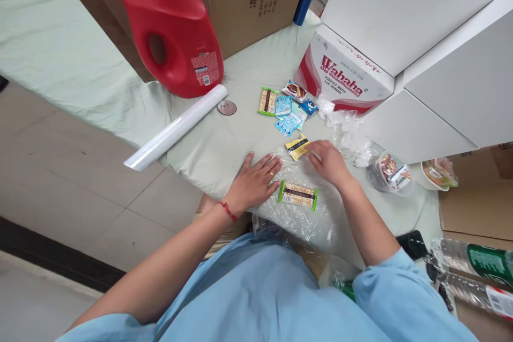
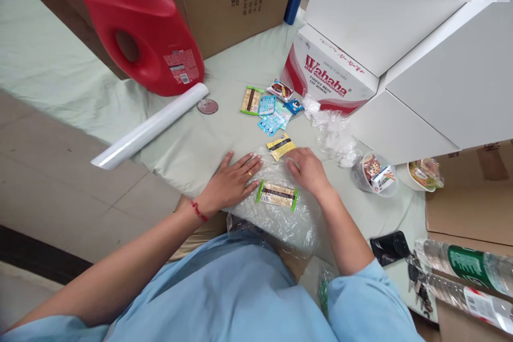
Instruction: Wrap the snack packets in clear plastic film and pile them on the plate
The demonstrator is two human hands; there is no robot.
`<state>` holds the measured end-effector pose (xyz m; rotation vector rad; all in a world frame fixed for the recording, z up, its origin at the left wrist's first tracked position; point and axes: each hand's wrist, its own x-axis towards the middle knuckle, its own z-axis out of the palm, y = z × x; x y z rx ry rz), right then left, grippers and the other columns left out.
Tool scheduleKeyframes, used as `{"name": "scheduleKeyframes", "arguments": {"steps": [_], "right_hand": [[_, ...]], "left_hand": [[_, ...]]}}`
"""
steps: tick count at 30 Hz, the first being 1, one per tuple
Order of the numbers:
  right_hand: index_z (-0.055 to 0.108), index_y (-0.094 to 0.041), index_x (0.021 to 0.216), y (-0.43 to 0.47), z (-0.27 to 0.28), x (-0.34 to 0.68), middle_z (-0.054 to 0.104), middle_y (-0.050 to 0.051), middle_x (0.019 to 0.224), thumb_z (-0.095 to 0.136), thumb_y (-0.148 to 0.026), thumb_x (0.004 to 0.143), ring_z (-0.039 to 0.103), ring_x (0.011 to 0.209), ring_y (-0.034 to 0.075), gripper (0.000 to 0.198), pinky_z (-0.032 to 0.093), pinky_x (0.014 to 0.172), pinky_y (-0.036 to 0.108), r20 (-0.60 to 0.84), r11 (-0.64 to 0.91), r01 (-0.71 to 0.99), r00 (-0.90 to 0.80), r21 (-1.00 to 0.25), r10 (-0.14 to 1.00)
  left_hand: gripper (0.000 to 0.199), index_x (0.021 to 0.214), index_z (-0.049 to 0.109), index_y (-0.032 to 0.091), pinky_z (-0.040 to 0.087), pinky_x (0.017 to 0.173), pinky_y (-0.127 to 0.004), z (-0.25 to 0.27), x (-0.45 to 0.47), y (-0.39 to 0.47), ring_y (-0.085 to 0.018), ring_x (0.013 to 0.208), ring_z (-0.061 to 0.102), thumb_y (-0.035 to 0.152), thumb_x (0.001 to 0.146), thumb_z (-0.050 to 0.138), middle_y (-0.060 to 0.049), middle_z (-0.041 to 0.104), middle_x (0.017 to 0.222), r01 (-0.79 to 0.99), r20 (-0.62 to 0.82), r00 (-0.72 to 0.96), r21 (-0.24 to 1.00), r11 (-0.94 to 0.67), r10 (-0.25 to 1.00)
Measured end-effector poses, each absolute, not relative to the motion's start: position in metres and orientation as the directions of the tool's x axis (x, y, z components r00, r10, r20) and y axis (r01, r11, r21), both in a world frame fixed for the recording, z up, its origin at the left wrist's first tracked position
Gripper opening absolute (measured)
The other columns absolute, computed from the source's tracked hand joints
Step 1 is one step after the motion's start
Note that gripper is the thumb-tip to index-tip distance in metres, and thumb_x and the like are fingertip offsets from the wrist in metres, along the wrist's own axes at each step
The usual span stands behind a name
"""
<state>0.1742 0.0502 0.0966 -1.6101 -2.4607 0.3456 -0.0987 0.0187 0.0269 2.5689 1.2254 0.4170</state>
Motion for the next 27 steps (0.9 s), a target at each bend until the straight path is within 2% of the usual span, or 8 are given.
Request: {"name": "scheduleKeyframes", "arguments": {"steps": [5,7,9,13,18,21,24,27], "right_hand": [[0.066,-0.018,0.144,0.149,0.092,0.138,0.064,0.012,0.150,0.045,-0.008,0.099,0.047,0.145,0.032,0.050,0.043,0.116,0.050,-0.047,0.495,0.868,-0.496,-0.038,0.867],[0.057,-0.017,0.153,0.176,0.087,0.125,0.054,0.011,0.162,0.043,-0.004,0.098,0.037,0.154,0.032,0.059,0.034,0.122,0.054,-0.129,0.564,0.826,-0.558,0.009,0.820],[0.052,-0.016,0.157,0.192,0.083,0.116,0.048,0.011,0.167,0.043,-0.002,0.097,0.037,0.154,0.032,0.062,0.031,0.123,0.057,-0.201,0.627,0.779,-0.610,0.024,0.766],[0.060,-0.016,0.150,0.201,0.081,0.110,0.056,0.014,0.160,0.051,-0.005,0.096,0.049,0.138,0.037,0.056,0.037,0.114,0.056,-0.210,0.660,0.749,-0.637,0.060,0.741],[0.071,-0.014,0.131,0.186,0.086,0.118,0.070,0.018,0.134,0.048,-0.018,0.103,0.053,0.124,0.038,0.036,0.041,0.104,0.054,-0.050,0.537,0.836,-0.535,0.114,0.843],[0.072,-0.014,0.126,0.156,0.092,0.132,0.073,0.018,0.120,0.038,-0.026,0.109,0.057,0.116,0.035,0.039,0.044,0.102,0.051,0.136,0.376,0.926,-0.377,0.034,0.916],[0.072,-0.018,0.122,0.100,0.100,0.151,0.074,0.014,0.105,0.035,-0.038,0.112,0.062,0.100,0.031,0.043,0.050,0.095,0.047,0.313,0.297,0.938,-0.233,-0.177,0.921],[0.073,-0.023,0.109,0.028,0.102,0.165,0.071,0.009,0.088,0.041,-0.045,0.111,0.064,0.083,0.025,0.039,0.054,0.080,0.039,0.326,0.251,0.913,-0.141,-0.323,0.935]], "left_hand": [[0.057,0.162,0.046,0.027,0.016,0.131,-0.067,0.025,-0.098,0.020,-0.031,0.158,0.041,0.048,0.110,0.038,-0.008,0.046,0.168,0.715,0.150,0.598,0.346,-0.608,0.788],[0.057,0.162,0.047,0.027,0.016,0.131,-0.067,0.024,-0.098,0.020,-0.031,0.158,0.040,0.048,0.109,0.039,-0.009,0.046,0.168,0.717,0.149,0.595,0.346,-0.605,0.790],[0.057,0.161,0.047,0.025,0.016,0.131,-0.067,0.024,-0.098,0.020,-0.030,0.158,0.040,0.048,0.110,0.039,-0.009,0.046,0.169,0.717,0.146,0.593,0.352,-0.602,0.792],[0.056,0.160,0.048,0.024,0.015,0.132,-0.066,0.024,-0.099,0.019,-0.028,0.159,0.039,0.048,0.110,0.037,-0.008,0.044,0.170,0.712,0.140,0.592,0.370,-0.597,0.794],[0.056,0.160,0.049,0.026,0.014,0.132,-0.063,0.024,-0.100,0.019,-0.028,0.158,0.040,0.047,0.110,0.038,-0.007,0.045,0.170,0.709,0.160,0.585,0.375,-0.597,0.795],[0.056,0.160,0.050,0.026,0.012,0.133,-0.064,0.022,-0.100,0.019,-0.029,0.158,0.040,0.047,0.110,0.038,-0.007,0.045,0.169,0.702,0.168,0.587,0.383,-0.601,0.792],[0.056,0.160,0.049,0.024,0.012,0.133,-0.064,0.021,-0.100,0.019,-0.028,0.158,0.040,0.047,0.110,0.037,-0.008,0.045,0.169,0.700,0.170,0.581,0.394,-0.595,0.796],[0.056,0.160,0.049,0.023,0.012,0.133,-0.065,0.022,-0.100,0.019,-0.029,0.158,0.040,0.046,0.110,0.037,-0.009,0.045,0.169,0.695,0.169,0.580,0.407,-0.593,0.797]]}}
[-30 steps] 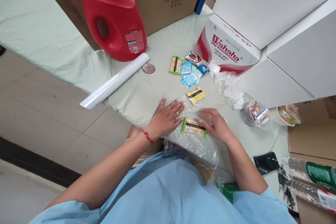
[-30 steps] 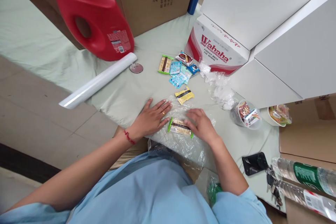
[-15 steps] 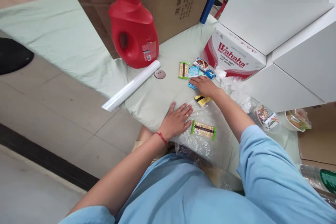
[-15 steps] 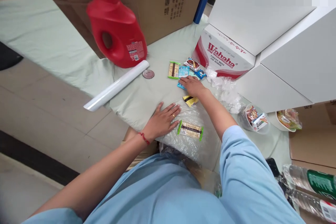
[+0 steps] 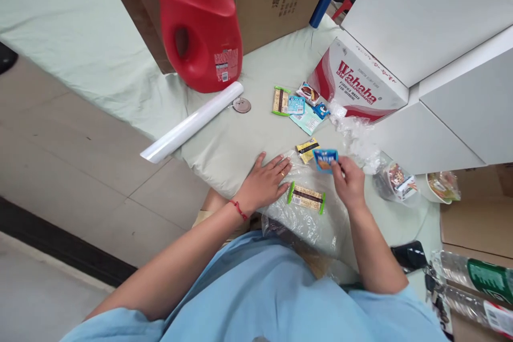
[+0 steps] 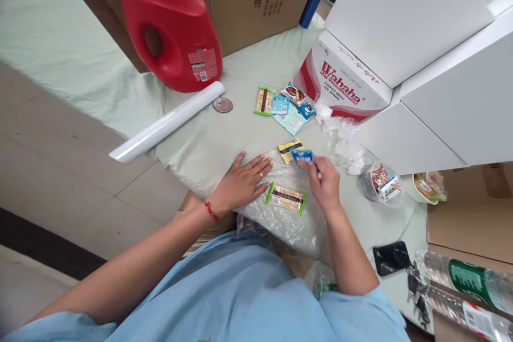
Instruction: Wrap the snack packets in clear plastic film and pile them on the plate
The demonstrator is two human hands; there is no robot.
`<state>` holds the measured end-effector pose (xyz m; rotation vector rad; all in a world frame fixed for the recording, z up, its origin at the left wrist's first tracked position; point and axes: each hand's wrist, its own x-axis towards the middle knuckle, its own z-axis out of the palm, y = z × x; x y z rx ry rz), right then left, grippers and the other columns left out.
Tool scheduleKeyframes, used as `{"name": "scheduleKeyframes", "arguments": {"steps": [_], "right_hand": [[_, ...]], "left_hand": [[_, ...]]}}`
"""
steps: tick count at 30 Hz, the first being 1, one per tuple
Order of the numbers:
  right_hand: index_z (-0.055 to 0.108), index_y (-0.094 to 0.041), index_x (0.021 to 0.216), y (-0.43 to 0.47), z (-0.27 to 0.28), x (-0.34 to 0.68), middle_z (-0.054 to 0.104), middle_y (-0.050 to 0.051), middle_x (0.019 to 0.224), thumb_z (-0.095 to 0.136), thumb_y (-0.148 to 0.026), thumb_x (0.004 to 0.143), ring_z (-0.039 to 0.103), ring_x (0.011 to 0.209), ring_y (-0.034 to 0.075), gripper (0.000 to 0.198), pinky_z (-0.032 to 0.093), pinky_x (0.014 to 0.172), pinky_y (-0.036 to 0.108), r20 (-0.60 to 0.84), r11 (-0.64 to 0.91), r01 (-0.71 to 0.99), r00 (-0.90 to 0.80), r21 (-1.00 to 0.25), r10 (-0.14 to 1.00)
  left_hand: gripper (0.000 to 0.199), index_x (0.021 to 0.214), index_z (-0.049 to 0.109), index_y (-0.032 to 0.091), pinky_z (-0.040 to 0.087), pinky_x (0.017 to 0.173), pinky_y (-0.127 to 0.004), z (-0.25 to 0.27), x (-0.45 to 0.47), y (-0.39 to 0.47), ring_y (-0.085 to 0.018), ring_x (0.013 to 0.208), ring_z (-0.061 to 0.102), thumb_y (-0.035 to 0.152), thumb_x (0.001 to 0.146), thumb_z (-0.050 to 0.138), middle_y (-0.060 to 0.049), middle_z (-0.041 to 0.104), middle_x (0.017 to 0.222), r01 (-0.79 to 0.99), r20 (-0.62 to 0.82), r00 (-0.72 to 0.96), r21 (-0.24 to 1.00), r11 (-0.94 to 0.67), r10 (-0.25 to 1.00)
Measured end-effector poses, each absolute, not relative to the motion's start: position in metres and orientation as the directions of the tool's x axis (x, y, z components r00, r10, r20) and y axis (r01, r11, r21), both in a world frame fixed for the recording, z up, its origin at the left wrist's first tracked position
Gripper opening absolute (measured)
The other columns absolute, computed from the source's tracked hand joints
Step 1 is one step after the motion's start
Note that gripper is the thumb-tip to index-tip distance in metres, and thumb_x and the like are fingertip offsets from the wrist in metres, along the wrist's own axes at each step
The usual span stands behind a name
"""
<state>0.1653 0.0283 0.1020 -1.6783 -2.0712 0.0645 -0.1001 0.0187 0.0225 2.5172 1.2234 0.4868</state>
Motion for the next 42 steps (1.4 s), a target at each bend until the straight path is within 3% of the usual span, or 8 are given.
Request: {"name": "scheduleKeyframes", "arguments": {"steps": [4,8,12,15,21,31,38,42], "right_hand": [[0.074,-0.026,0.122,-0.049,0.086,0.166,0.074,0.012,0.104,0.045,-0.035,0.109,0.069,0.096,0.027,0.033,0.059,0.088,0.043,0.285,0.279,0.920,-0.199,-0.277,0.938],[0.069,-0.027,0.135,-0.078,0.061,0.156,0.070,0.015,0.124,0.056,-0.038,0.106,0.071,0.107,0.030,0.034,0.064,0.088,0.045,0.066,0.338,0.890,-0.334,-0.306,0.940],[0.062,-0.027,0.143,-0.072,0.056,0.155,0.058,0.017,0.145,0.069,-0.044,0.099,0.070,0.116,0.030,0.048,0.066,0.085,0.043,-0.010,0.288,0.876,-0.316,-0.386,0.949],[0.057,-0.028,0.149,-0.059,0.065,0.154,0.050,0.017,0.159,0.073,-0.044,0.097,0.069,0.121,0.033,0.057,0.065,0.088,0.045,-0.092,0.251,0.909,-0.296,-0.333,0.951],[0.052,-0.022,0.156,-0.043,0.085,0.136,0.056,0.018,0.156,0.068,-0.032,0.100,0.058,0.137,0.034,0.059,0.052,0.109,0.050,-0.246,0.361,0.916,-0.395,-0.174,0.885],[0.051,-0.015,0.153,-0.046,0.088,0.127,0.062,0.019,0.139,0.066,-0.030,0.097,0.062,0.124,0.033,0.059,0.051,0.102,0.043,-0.289,0.334,0.939,-0.344,-0.084,0.893],[0.052,-0.014,0.151,-0.053,0.086,0.129,0.063,0.018,0.136,0.067,-0.032,0.096,0.065,0.119,0.032,0.060,0.053,0.101,0.044,-0.286,0.270,0.953,-0.299,-0.138,0.911],[0.051,-0.016,0.152,-0.057,0.084,0.137,0.057,0.019,0.149,0.067,-0.031,0.098,0.064,0.127,0.032,0.059,0.056,0.102,0.044,-0.257,0.283,0.934,-0.334,-0.217,0.907]], "left_hand": [[0.057,0.160,0.049,0.021,0.012,0.133,-0.066,0.024,-0.101,0.018,-0.030,0.158,0.040,0.046,0.110,0.037,-0.011,0.046,0.168,0.690,0.163,0.587,0.413,-0.595,0.793],[0.055,0.160,0.049,0.023,0.011,0.133,-0.065,0.024,-0.101,0.019,-0.030,0.158,0.040,0.044,0.110,0.039,-0.010,0.045,0.169,0.695,0.169,0.585,0.401,-0.597,0.793],[0.054,0.160,0.049,0.024,0.012,0.133,-0.064,0.024,-0.099,0.019,-0.030,0.158,0.041,0.044,0.110,0.040,-0.009,0.046,0.169,0.708,0.158,0.588,0.374,-0.599,0.793],[0.055,0.161,0.048,0.026,0.014,0.133,-0.065,0.024,-0.099,0.019,-0.031,0.157,0.042,0.045,0.109,0.042,-0.009,0.047,0.168,0.711,0.163,0.586,0.365,-0.600,0.794],[0.055,0.160,0.049,0.024,0.014,0.132,-0.066,0.022,-0.100,0.019,-0.030,0.158,0.041,0.044,0.109,0.043,-0.010,0.047,0.168,0.712,0.162,0.587,0.365,-0.601,0.794],[0.054,0.160,0.050,0.027,0.013,0.133,-0.064,0.022,-0.099,0.019,-0.030,0.158,0.041,0.043,0.108,0.046,-0.009,0.046,0.168,0.713,0.168,0.577,0.374,-0.593,0.799],[0.054,0.160,0.049,0.024,0.012,0.132,-0.066,0.024,-0.098,0.018,-0.030,0.158,0.041,0.042,0.108,0.045,-0.010,0.044,0.169,0.708,0.169,0.570,0.397,-0.585,0.804],[0.054,0.159,0.049,0.025,0.015,0.131,-0.068,0.022,-0.101,0.021,-0.031,0.157,0.043,0.042,0.108,0.046,-0.012,0.046,0.168,0.681,0.189,0.583,0.418,-0.602,0.790]]}}
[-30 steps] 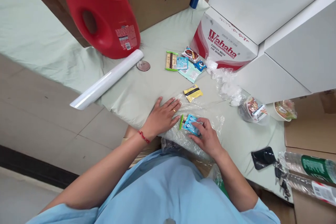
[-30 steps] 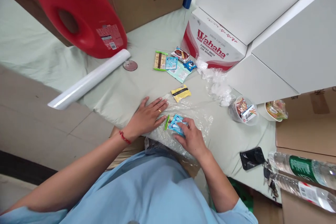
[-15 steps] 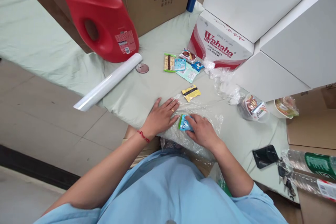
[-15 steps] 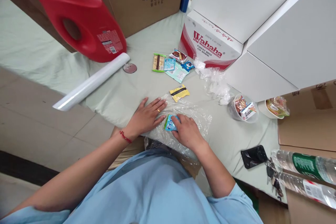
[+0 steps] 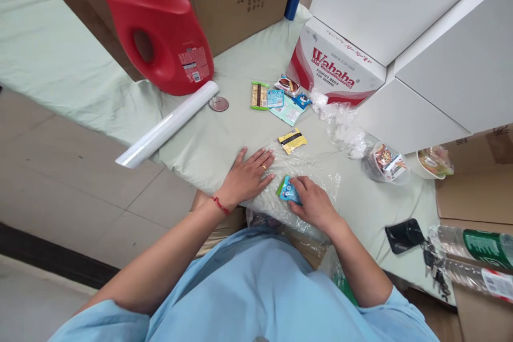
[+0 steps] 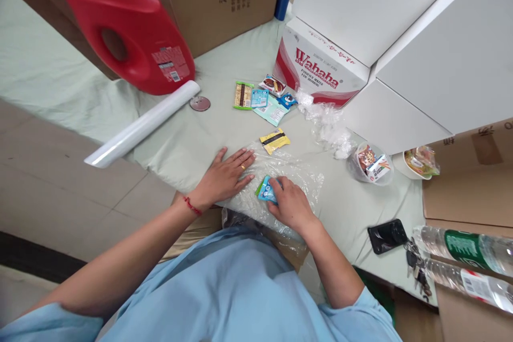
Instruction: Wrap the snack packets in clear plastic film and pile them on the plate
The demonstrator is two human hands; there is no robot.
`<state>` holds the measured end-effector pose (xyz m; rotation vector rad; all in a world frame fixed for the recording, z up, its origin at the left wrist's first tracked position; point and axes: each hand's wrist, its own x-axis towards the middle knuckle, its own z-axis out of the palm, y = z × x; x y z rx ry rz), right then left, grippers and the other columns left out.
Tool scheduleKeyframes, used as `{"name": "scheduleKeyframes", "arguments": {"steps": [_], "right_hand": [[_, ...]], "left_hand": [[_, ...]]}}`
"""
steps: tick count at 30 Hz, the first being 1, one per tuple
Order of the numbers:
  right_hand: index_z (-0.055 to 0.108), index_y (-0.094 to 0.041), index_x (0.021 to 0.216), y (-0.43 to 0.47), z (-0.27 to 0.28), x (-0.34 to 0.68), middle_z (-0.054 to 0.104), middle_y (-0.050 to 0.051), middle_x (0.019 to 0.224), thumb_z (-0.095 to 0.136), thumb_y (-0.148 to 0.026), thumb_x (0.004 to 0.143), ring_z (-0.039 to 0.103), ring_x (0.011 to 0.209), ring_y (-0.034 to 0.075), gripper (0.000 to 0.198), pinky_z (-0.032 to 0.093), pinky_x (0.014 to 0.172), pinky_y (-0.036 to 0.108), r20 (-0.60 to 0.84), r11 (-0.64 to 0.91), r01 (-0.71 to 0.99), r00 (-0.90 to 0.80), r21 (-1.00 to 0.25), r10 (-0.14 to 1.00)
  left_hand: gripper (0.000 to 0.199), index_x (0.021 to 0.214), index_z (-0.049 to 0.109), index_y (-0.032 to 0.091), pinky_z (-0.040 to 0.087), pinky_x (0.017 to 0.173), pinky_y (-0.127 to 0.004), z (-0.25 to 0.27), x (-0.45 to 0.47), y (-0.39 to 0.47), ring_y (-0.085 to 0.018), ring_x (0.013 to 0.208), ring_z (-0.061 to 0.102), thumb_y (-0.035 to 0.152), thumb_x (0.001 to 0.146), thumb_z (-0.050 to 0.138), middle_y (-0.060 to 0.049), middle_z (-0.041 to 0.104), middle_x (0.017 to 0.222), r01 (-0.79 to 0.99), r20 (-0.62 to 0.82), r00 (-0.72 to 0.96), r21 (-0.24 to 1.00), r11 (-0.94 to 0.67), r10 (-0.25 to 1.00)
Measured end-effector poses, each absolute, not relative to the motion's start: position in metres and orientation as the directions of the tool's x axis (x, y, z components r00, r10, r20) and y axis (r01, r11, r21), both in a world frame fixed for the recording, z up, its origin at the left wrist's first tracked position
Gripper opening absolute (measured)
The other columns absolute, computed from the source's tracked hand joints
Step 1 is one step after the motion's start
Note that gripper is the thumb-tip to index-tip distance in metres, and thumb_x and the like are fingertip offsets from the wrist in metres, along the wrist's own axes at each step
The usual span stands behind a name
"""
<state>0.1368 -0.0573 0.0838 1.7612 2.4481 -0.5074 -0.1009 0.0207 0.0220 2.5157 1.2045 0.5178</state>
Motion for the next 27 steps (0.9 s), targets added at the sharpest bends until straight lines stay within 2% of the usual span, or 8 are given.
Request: {"name": "scheduleKeyframes", "arguments": {"steps": [4,7,9,13,17,22,24,27], "right_hand": [[0.053,-0.022,0.149,-0.076,0.085,0.163,0.047,0.020,0.160,0.064,-0.041,0.102,0.069,0.119,0.029,0.052,0.062,0.088,0.042,-0.036,0.318,0.883,-0.351,-0.344,0.936],[0.059,-0.021,0.140,-0.109,0.087,0.188,0.064,0.017,0.134,0.063,-0.034,0.103,0.069,0.112,0.026,0.039,0.061,0.087,0.040,0.237,0.434,0.806,-0.366,-0.403,0.900],[0.060,-0.021,0.138,-0.137,0.085,0.202,0.069,0.015,0.120,0.068,-0.031,0.100,0.068,0.108,0.027,0.040,0.060,0.088,0.041,0.303,0.503,0.771,-0.409,-0.390,0.861],[0.060,-0.022,0.144,-0.188,0.063,0.214,0.070,0.015,0.131,0.072,-0.032,0.098,0.064,0.121,0.030,0.049,0.058,0.101,0.049,0.196,0.539,0.778,-0.502,-0.322,0.842],[0.064,-0.022,0.140,-0.201,0.035,0.214,0.072,0.014,0.132,0.059,-0.011,0.100,0.064,0.123,0.027,0.041,0.058,0.103,0.048,0.247,0.468,0.836,-0.407,-0.288,0.879],[0.071,-0.021,0.117,-0.172,0.043,0.221,0.077,0.009,0.102,0.059,-0.018,0.103,0.068,0.091,0.022,0.019,0.059,0.082,0.038,0.309,0.438,0.713,-0.314,-0.547,0.898],[0.072,-0.022,0.107,-0.157,0.057,0.227,0.075,0.006,0.087,0.055,-0.026,0.106,0.067,0.080,0.020,0.018,0.056,0.075,0.034,0.241,0.350,0.680,-0.254,-0.644,0.937],[0.071,-0.021,0.094,-0.133,0.074,0.235,0.071,0.004,0.080,0.051,-0.040,0.108,0.066,0.075,0.019,0.031,0.053,0.072,0.031,0.081,0.144,0.669,-0.125,-0.729,0.989]], "left_hand": [[0.055,0.160,0.047,0.023,0.029,0.127,-0.065,0.017,-0.116,0.022,-0.032,0.157,0.043,0.041,0.108,0.046,-0.015,0.039,0.172,0.642,0.259,0.558,0.467,-0.608,0.788],[0.051,0.156,0.053,0.028,0.035,0.127,-0.058,0.017,-0.136,0.014,-0.029,0.159,0.039,0.029,0.105,0.049,-0.011,0.045,0.170,0.571,0.371,0.550,0.487,-0.661,0.748],[0.059,0.154,0.053,0.034,0.030,0.130,-0.057,0.020,-0.151,0.002,-0.026,0.159,0.039,0.014,0.099,0.048,-0.005,0.052,0.166,0.507,0.418,0.600,0.460,-0.729,0.682],[0.071,0.151,0.054,0.033,0.024,0.133,-0.059,0.018,-0.175,-0.023,-0.025,0.157,0.043,0.002,0.087,0.048,-0.006,0.054,0.164,0.408,0.348,0.753,0.420,-0.811,0.559],[0.054,0.141,0.063,0.029,0.026,0.131,-0.059,0.008,-0.182,-0.032,-0.028,0.153,0.049,0.007,0.092,0.054,-0.011,0.055,0.162,0.434,0.255,0.792,0.404,-0.805,0.555],[0.024,0.118,0.074,0.030,0.036,0.127,-0.056,0.017,-0.173,-0.014,-0.025,0.140,0.062,0.024,0.102,0.057,-0.006,0.075,0.137,0.443,0.237,0.746,0.522,-0.729,0.623],[0.024,0.112,0.075,0.030,0.040,0.125,-0.055,0.029,-0.165,0.000,-0.025,0.137,0.064,0.028,0.103,0.053,-0.004,0.080,0.122,0.451,0.197,0.711,0.608,-0.653,0.675],[0.025,0.099,0.075,0.028,0.046,0.120,-0.053,0.040,-0.148,0.024,-0.026,0.133,0.065,0.036,0.103,0.051,-0.004,0.081,0.111,0.490,0.156,0.619,0.689,-0.533,0.770]]}}
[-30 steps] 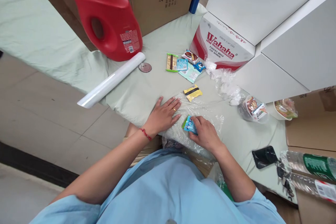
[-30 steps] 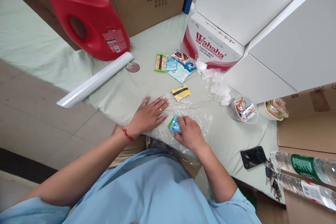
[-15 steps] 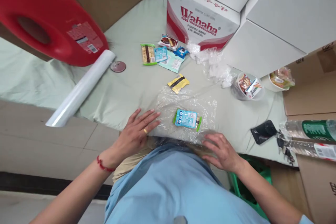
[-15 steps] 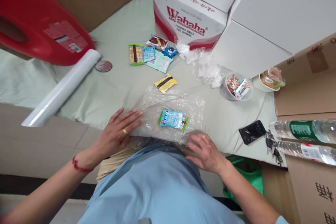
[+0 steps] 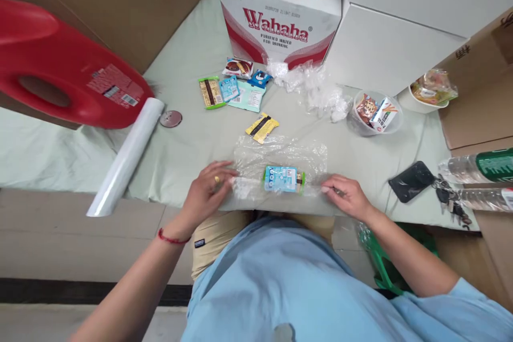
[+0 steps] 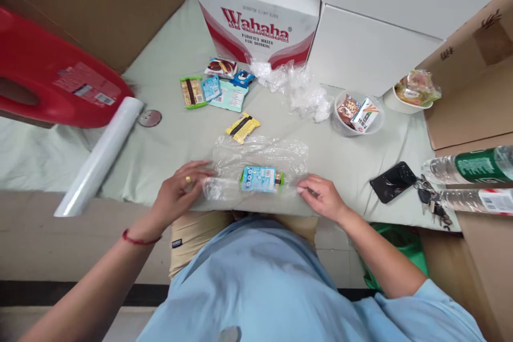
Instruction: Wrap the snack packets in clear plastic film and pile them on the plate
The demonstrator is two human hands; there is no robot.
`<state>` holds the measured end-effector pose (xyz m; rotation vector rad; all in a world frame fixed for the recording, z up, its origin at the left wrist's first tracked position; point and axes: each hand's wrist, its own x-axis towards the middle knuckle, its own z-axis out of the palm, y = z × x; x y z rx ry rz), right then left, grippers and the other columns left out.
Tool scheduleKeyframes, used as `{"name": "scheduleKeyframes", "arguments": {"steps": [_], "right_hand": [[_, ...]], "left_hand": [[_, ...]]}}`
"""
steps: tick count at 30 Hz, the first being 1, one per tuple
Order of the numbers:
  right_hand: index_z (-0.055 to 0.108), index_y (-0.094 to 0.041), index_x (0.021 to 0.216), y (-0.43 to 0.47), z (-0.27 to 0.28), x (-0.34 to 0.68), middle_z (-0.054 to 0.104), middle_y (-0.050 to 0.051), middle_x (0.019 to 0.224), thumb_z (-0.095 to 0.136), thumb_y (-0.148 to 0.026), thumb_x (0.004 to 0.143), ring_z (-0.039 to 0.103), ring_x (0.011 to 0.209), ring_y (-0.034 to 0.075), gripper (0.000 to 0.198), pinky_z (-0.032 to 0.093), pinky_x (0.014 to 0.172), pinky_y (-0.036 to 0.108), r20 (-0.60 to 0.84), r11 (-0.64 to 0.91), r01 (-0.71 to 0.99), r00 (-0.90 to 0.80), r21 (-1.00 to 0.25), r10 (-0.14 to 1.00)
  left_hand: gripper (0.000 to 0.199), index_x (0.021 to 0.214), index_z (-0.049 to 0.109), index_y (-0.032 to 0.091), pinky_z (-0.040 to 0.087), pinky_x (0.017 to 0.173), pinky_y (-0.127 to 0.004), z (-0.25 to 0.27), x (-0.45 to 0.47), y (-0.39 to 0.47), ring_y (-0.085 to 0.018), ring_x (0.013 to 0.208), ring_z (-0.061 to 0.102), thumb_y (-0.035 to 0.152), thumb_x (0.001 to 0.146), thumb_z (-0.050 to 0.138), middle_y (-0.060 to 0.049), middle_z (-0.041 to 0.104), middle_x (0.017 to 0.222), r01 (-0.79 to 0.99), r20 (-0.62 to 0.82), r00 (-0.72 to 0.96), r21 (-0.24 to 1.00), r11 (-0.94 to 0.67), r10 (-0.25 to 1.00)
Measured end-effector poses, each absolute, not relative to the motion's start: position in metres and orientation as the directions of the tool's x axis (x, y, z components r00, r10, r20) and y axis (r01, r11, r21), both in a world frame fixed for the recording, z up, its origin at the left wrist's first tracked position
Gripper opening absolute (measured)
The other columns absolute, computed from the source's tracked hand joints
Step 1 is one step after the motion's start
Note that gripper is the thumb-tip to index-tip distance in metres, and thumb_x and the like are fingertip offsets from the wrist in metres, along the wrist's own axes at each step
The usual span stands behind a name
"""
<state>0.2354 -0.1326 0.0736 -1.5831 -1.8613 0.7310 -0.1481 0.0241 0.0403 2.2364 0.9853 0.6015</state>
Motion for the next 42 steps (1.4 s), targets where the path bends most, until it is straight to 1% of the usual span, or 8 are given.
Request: {"name": "scheduleKeyframes", "arguments": {"steps": [8,13,17,23,28,32,37,42], "right_hand": [[0.065,-0.023,0.080,-0.098,0.067,0.238,0.064,0.001,0.066,0.049,-0.047,0.104,0.055,0.062,0.018,0.038,0.031,0.060,0.028,-0.275,-0.235,0.913,0.144,-0.333,0.951],[0.072,-0.022,0.102,-0.095,0.077,0.258,0.074,0.006,0.089,0.051,-0.046,0.105,0.065,0.078,0.022,0.032,0.040,0.070,0.030,-0.128,-0.256,0.907,0.225,-0.335,0.966],[0.074,-0.019,0.108,-0.059,0.084,0.261,0.073,0.012,0.103,0.049,-0.038,0.106,0.065,0.101,0.028,0.032,0.047,0.092,0.037,0.061,-0.041,0.931,0.068,-0.363,0.996],[0.063,-0.010,0.140,0.020,0.073,0.211,0.072,0.018,0.123,0.071,-0.040,0.096,0.058,0.119,0.032,0.054,0.045,0.103,0.040,-0.026,0.128,0.901,-0.152,-0.415,0.988],[0.076,-0.012,0.111,0.043,0.072,0.195,0.062,-0.002,0.071,0.072,-0.033,0.091,0.055,0.072,0.016,0.030,0.038,0.070,0.025,-0.293,-0.008,0.803,-0.209,-0.596,0.933],[0.079,-0.016,0.110,0.021,0.085,0.193,0.065,-0.003,0.075,0.060,-0.031,0.098,0.056,0.070,0.014,0.027,0.038,0.069,0.023,-0.204,0.106,0.705,-0.341,-0.701,0.918],[0.071,-0.029,0.140,-0.035,0.091,0.170,0.075,0.006,0.101,0.052,-0.019,0.102,0.067,0.093,0.021,0.043,0.045,0.077,0.028,-0.221,0.421,0.789,-0.553,-0.447,0.803],[0.057,-0.035,0.156,-0.068,0.081,0.151,0.073,0.007,0.104,0.049,-0.009,0.103,0.065,0.100,0.024,0.060,0.046,0.083,0.032,-0.310,0.470,0.847,-0.530,-0.251,0.789]], "left_hand": [[0.029,0.103,0.074,0.019,0.049,0.112,-0.060,0.032,-0.130,0.057,-0.038,0.126,0.061,0.040,0.091,0.058,-0.017,0.069,0.124,0.771,0.163,0.300,0.539,-0.339,0.940],[0.026,0.114,0.072,0.016,0.046,0.108,-0.062,0.056,-0.151,0.016,-0.038,0.121,0.061,0.030,0.098,0.057,-0.020,0.066,0.117,0.841,0.491,0.025,0.461,-0.285,0.871],[0.029,0.117,0.070,0.027,0.050,0.097,-0.051,0.076,-0.126,-0.033,-0.029,0.105,0.068,0.014,0.095,0.058,-0.010,0.072,0.106,0.736,0.651,0.277,0.330,-0.592,0.707],[0.043,0.136,0.069,0.029,0.046,0.099,-0.048,0.061,-0.058,-0.041,-0.029,0.126,0.066,0.016,0.101,0.048,-0.007,0.074,0.139,0.581,0.265,0.706,0.313,-0.751,0.657],[0.037,0.134,0.072,0.026,0.045,0.092,-0.050,0.041,-0.055,-0.027,-0.031,0.119,0.066,0.023,0.104,0.050,-0.008,0.074,0.140,0.706,0.176,0.601,0.339,-0.621,0.780],[0.038,0.137,0.071,0.027,0.045,0.089,-0.049,0.035,-0.062,-0.029,-0.029,0.114,0.066,0.025,0.106,0.048,-0.008,0.073,0.141,0.716,0.203,0.572,0.349,-0.605,0.795],[0.036,0.129,0.075,0.027,0.048,0.092,-0.051,0.027,-0.066,-0.025,-0.030,0.115,0.066,0.024,0.105,0.049,-0.007,0.076,0.136,0.681,0.170,0.568,0.451,-0.576,0.805],[0.033,0.112,0.078,0.028,0.053,0.106,-0.049,0.016,-0.085,-0.009,-0.025,0.120,0.067,0.023,0.099,0.048,-0.005,0.080,0.116,0.507,0.190,0.401,0.769,-0.390,0.896]]}}
